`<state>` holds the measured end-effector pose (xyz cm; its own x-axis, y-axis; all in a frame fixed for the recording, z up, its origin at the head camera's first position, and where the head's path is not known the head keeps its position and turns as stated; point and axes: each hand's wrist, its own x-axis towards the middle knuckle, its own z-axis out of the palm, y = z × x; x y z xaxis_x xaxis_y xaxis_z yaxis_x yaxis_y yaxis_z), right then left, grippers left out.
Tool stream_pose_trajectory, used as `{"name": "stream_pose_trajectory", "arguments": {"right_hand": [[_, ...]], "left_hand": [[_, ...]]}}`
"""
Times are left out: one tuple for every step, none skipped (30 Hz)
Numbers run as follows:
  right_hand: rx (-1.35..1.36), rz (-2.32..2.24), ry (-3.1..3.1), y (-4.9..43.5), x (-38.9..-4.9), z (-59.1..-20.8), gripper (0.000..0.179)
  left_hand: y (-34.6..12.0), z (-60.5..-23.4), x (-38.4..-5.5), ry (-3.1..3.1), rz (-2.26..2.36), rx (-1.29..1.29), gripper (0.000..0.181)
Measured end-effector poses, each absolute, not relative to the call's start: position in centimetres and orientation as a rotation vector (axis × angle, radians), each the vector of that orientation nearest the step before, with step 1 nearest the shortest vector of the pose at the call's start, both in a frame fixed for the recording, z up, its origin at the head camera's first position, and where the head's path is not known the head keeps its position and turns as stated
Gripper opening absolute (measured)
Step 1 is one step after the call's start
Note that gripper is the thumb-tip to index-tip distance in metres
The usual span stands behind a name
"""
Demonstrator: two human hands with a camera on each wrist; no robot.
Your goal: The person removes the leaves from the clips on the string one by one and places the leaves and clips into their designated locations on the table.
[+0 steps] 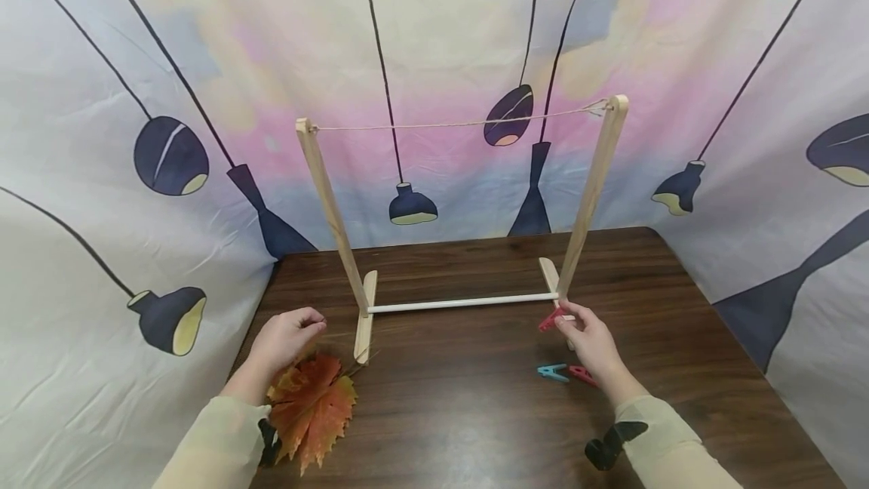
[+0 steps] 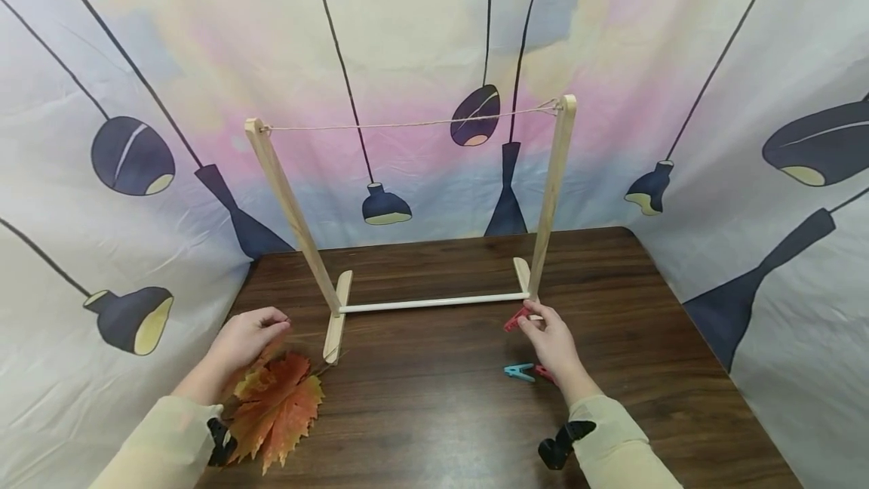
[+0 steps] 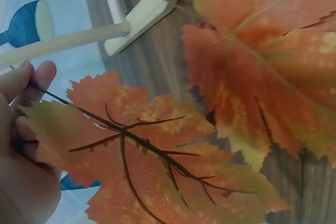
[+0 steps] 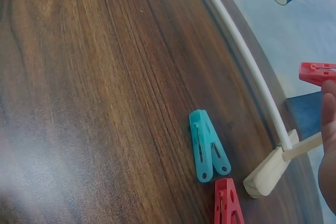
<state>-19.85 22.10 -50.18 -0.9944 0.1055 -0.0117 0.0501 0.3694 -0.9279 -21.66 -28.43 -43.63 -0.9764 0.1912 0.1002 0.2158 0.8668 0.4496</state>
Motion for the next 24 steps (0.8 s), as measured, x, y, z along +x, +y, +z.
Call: {"name": "stream_pose_trajectory", "arguments": {"right_hand": [[-0.147, 1.728, -2.561, 22.2, -19.8, -50.2, 0.047], [-0.151, 1.726, -2.565, 22.2, -19.8, -50.3, 0.048], [-0.155, 1.724, -2.570, 22.3, -19.7, -50.3, 0.048], [-0.158, 1.726, -2.572, 22.3, -19.7, -50.4, 0.048], [-0.157, 1.724, -2.575, 22.4, -19.6, -50.4, 0.049], [-0.166, 1.729, -2.576, 22.5, -19.5, -50.5, 0.049], [-0.175, 1.730, -2.578, 22.5, -19.5, -50.5, 0.050], [-0.180, 1.732, -2.578, 22.6, -19.4, -50.6, 0.050], [-0.181, 1.738, -2.575, 22.7, -19.4, -50.6, 0.051], [-0.182, 1.739, -2.578, 22.7, -19.3, -50.7, 0.051], [-0.183, 1.739, -2.579, 22.7, -19.3, -50.8, 0.051], [-0.188, 1.744, -2.577, 22.7, -19.3, -50.8, 0.050], [-0.186, 1.745, -2.575, 22.7, -19.3, -50.9, 0.051], [-0.180, 1.748, -2.573, 22.7, -19.3, -50.9, 0.050], [-0.177, 1.752, -2.570, 22.7, -19.3, -51.0, 0.050], [-0.174, 1.752, -2.568, 22.7, -19.3, -51.1, 0.049], [-0.173, 1.760, -2.560, 22.7, -19.3, -51.1, 0.049], [-0.173, 1.765, -2.557, 22.7, -19.3, -51.2, 0.048], [-0.175, 1.767, -2.556, 22.7, -19.3, -51.3, 0.048], [-0.176, 1.766, -2.558, 22.7, -19.3, -51.4, 0.048], [-0.178, 1.766, -2.558, 22.7, -19.3, -51.5, 0.047], [-0.178, 1.765, -2.562, 22.7, -19.2, -51.5, 0.047], [-0.179, 1.759, -2.570, 22.7, -19.2, -51.6, 0.047], [-0.176, 1.753, -2.579, 22.7, -19.2, -51.8, 0.047]], "left_hand": [[-28.3, -43.8, -21.6, -2.999, -0.728, -0.324, 0.007], [-28.3, -44.0, -21.5, -3.015, -0.726, -0.322, 0.007], [-28.2, -44.2, -21.4, -3.031, -0.722, -0.316, 0.007], [-28.1, -44.3, -21.4, -3.046, -0.717, -0.304, 0.007], [-28.1, -44.5, -21.3, -3.057, -0.714, -0.294, 0.007], [-28.0, -44.6, -21.3, -3.068, -0.705, -0.284, 0.006], [-28.0, -44.8, -21.4, -3.072, -0.694, -0.277, 0.006], [-28.0, -45.0, -21.4, -3.076, -0.690, -0.272, 0.006], [-27.9, -45.1, -21.4, -3.076, -0.689, -0.264, 0.006], [-27.9, -45.4, -21.4, -3.078, -0.693, -0.259, 0.006], [-27.9, -45.6, -21.4, -3.077, -0.703, -0.258, 0.006], [-27.8, -45.9, -21.5, -3.074, -0.715, -0.261, 0.006], [-27.8, -46.2, -21.5, -3.071, -0.728, -0.270, 0.006], [-27.7, -46.5, -21.4, -3.067, -0.746, -0.280, 0.006], [-27.6, -46.7, -21.4, -3.063, -0.762, -0.292, 0.006], [-27.5, -47.0, -21.4, -3.060, -0.780, -0.298, 0.006], [-27.4, -47.3, -21.4, -3.054, -0.794, -0.309, 0.006], [-27.3, -47.5, -21.3, -3.053, -0.811, -0.314, 0.007], [-27.2, -47.7, -21.2, -3.055, -0.827, -0.317, 0.007], [-27.0, -47.9, -21.2, -3.055, -0.845, -0.312, 0.007], [-26.9, -48.0, -21.1, -3.059, -0.856, -0.305, 0.007], [-26.8, -48.2, -21.1, -3.062, -0.868, -0.291, 0.007], [-26.7, -48.3, -21.1, -3.066, -0.879, -0.282, 0.006], [-26.6, -48.4, -21.0, -3.069, -0.890, -0.269, 0.006]]}}
